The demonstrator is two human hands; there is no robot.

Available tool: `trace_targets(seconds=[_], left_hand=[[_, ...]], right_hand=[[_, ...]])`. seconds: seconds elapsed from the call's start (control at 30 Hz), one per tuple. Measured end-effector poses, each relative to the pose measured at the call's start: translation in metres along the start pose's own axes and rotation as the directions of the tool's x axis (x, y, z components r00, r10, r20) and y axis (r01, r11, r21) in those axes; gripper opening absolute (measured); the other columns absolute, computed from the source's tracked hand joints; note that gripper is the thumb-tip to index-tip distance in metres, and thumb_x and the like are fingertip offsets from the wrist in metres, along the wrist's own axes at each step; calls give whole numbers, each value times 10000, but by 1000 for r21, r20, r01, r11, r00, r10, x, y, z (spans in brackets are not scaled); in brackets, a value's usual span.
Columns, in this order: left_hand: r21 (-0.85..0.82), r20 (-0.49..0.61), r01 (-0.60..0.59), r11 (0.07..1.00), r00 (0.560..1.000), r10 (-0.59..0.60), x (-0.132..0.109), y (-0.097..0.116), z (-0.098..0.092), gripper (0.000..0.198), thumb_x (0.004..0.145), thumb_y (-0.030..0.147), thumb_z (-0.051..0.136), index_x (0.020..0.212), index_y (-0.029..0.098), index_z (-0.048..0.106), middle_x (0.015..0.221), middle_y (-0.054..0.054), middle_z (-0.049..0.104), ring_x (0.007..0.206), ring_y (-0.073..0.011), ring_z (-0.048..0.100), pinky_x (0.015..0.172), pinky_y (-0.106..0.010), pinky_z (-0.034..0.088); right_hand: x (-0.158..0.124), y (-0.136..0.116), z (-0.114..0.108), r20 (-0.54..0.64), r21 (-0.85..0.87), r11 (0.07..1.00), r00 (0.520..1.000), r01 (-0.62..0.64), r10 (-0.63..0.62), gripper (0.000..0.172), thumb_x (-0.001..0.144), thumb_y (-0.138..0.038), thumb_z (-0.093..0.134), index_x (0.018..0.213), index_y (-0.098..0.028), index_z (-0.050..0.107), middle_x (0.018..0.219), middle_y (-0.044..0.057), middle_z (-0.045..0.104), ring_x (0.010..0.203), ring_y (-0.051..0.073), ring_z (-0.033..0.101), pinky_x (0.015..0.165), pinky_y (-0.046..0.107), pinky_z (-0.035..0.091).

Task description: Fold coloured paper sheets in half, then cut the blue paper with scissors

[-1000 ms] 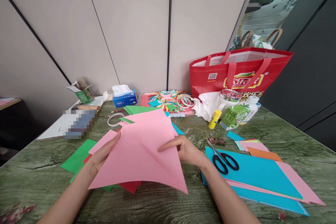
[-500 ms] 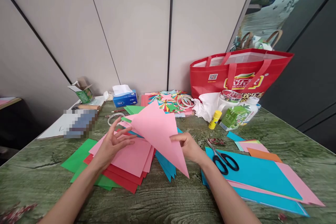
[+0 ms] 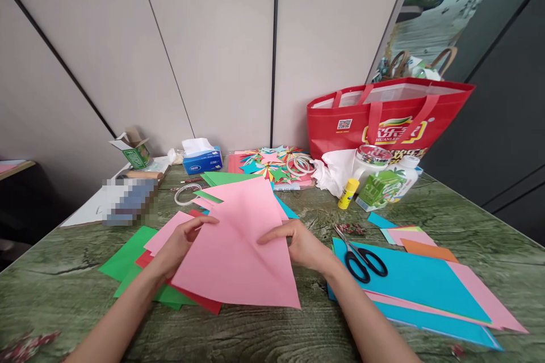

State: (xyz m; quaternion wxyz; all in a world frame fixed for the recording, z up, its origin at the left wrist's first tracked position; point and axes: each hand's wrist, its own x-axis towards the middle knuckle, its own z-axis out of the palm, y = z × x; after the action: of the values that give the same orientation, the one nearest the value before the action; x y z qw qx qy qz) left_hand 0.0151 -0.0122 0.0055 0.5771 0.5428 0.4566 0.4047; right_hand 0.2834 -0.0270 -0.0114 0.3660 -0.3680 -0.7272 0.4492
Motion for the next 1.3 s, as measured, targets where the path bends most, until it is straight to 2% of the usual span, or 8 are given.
trace_targets(seconds=[0.1,0.37,0.47,0.63,0.8,0.97,1.13,1.3], left_hand=[[-80,-28,119,990,992,-122,0,5,0,323,461,212,775,764,156,678,681,-33,642,527,-147,563,458,-230,419],[-135,-71,163,977,982,-173,3,10,-2,412,389,205,812,788,162,720,629,-37,656,503,-139,543,459,-222,402],[-113,-48,146,983,987,-152,4,8,-3,324,362,214,819,663,149,721,616,-52,660,514,-154,553,463,-229,404],[-140,-64,103,985,992,-113,4,3,-4,303,414,261,804,684,143,736,644,-73,681,545,-147,569,495,-219,413],[-102,-156,1,995,988,-17,6,-1,-7,249,426,285,792,627,152,730,576,-52,676,511,-152,567,493,-235,422],[-41,-174,-89,995,981,80,8,-5,-5,201,533,321,762,651,162,723,701,-47,712,666,-187,608,637,-275,466],[-126,-140,-109,986,986,91,3,-4,2,310,580,341,746,819,147,717,846,-74,713,837,-241,620,739,-330,471],[-176,-171,-111,978,982,80,0,-2,4,290,547,316,768,765,133,716,801,-83,716,748,-221,629,698,-327,482]], right_hand=[[-1,3,-2,-37,24,999,999,-25,26,178,699,-292,677,856,-225,728,863,43,721,792,208,667,672,267,532],[-2,0,-8,-87,93,995,996,-22,30,178,702,-294,677,865,-244,727,873,28,720,781,199,673,666,255,543],[-3,-3,-9,-77,138,990,996,-29,40,181,699,-315,678,863,-255,727,859,23,722,753,196,676,645,250,547],[-4,-2,-9,-56,152,987,997,-43,52,225,712,-370,659,896,-254,720,877,38,719,760,212,676,653,276,552],[-2,2,-13,-117,85,996,992,-31,41,316,694,-434,652,902,-207,722,885,74,716,796,252,668,679,322,545],[0,7,-15,-220,34,998,973,-59,65,267,699,-430,641,701,-182,738,726,47,719,698,229,656,653,322,526],[3,17,-6,-299,266,958,936,-106,187,262,663,-436,678,672,-178,723,675,21,694,674,214,628,662,345,507],[8,19,1,-406,486,874,882,-12,238,295,653,-470,679,654,-177,707,635,13,669,705,219,606,661,350,490]])
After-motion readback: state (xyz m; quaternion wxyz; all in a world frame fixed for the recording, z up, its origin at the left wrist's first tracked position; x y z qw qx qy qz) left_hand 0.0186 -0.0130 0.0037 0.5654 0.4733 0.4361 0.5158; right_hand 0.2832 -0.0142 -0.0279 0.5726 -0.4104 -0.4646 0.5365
